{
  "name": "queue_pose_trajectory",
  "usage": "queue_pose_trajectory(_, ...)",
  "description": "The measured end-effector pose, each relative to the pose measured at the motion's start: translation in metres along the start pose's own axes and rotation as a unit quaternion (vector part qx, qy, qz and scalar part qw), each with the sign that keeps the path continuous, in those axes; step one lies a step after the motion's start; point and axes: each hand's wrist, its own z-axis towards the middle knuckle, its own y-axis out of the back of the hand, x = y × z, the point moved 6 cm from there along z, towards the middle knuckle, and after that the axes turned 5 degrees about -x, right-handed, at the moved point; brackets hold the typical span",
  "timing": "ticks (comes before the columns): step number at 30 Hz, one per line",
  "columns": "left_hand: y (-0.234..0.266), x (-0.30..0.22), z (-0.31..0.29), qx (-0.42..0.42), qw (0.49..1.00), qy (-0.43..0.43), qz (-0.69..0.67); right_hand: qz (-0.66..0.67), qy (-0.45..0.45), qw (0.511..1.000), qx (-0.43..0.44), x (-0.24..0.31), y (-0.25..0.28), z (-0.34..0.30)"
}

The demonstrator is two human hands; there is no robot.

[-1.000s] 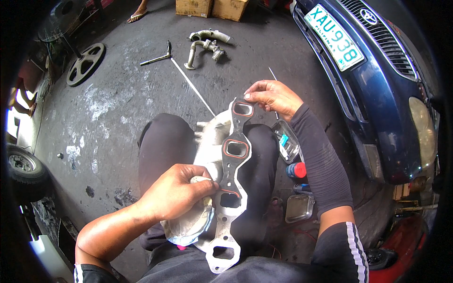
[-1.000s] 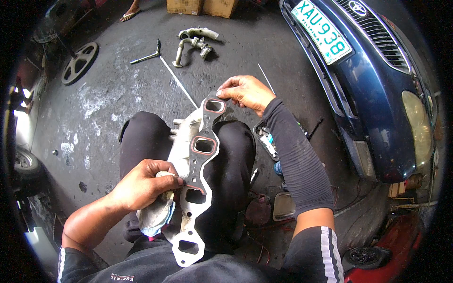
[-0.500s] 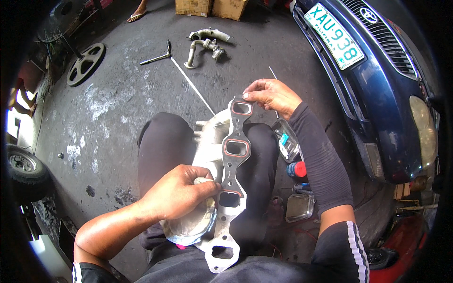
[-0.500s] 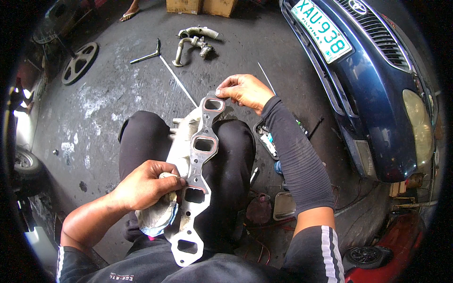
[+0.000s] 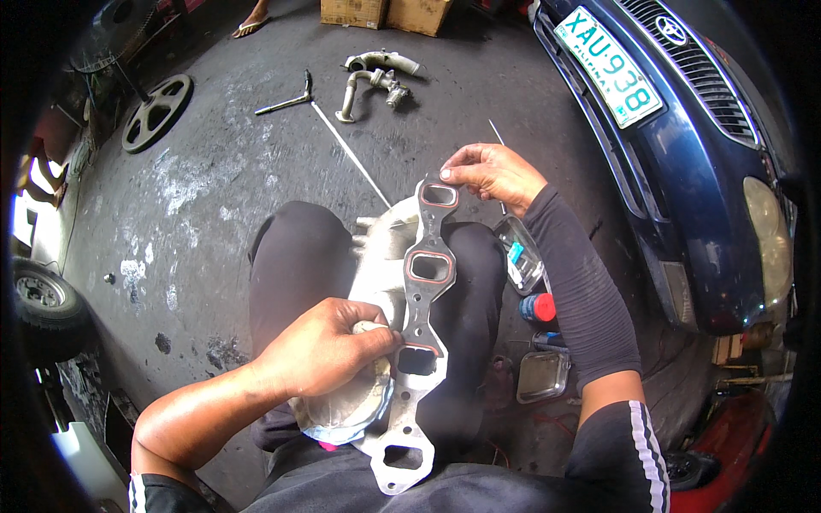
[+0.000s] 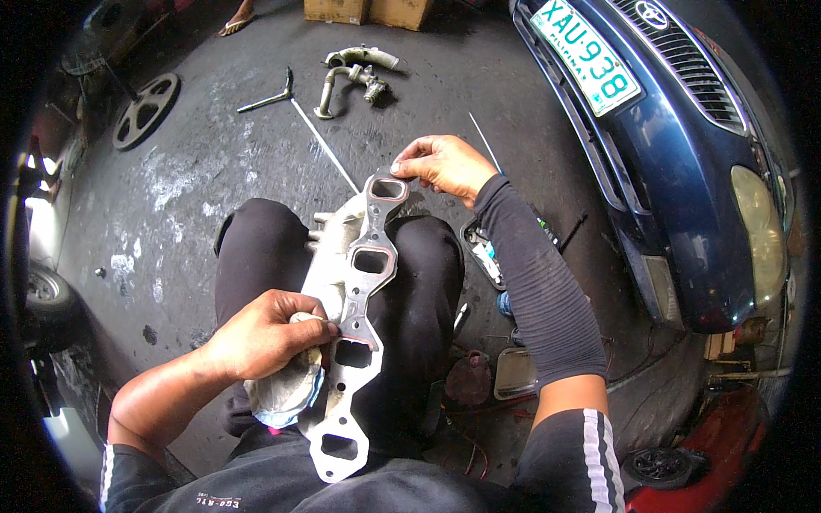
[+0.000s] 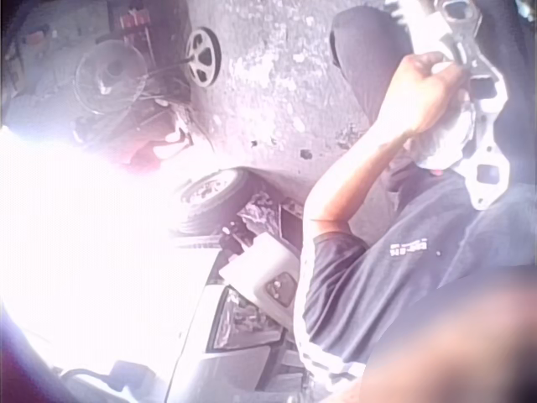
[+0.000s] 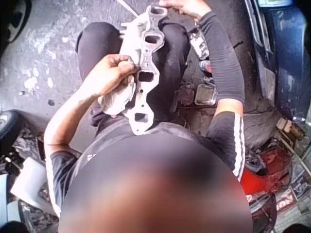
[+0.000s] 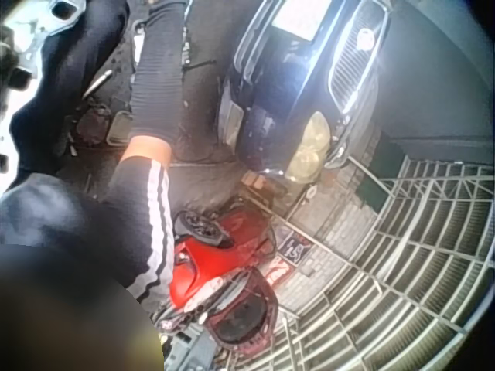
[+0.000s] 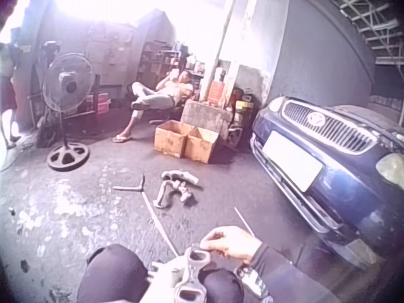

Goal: The person cleans a metal exhaust manifold with a cloth, then applies a sealant to red rubber gaskets. They place each gasket into the corresponding openings on the manifold and press them into place.

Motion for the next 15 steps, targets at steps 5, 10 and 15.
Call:
queue_pose_trajectory(5,0.0001,-0.0023,-0.0015,0.002,1.000,0.001,0.005,0.007,-0.001,1.000,0.007,-0.0010,-0.0006,0.0004)
queue_pose_trajectory(10,0.0007,0.0004,-0.0025,-0.002,1.000,0.003,0.006,0.010,-0.003,1.000,-0.003,-0.0021,-0.0001,0.0015)
queue_pose_trajectory(15,-0.0016,0.0046,0.0000,-0.004,1.000,-0.006,-0.025,0.008,-0.009,1.000,-0.005,-0.0048,0.0003,0.0026)
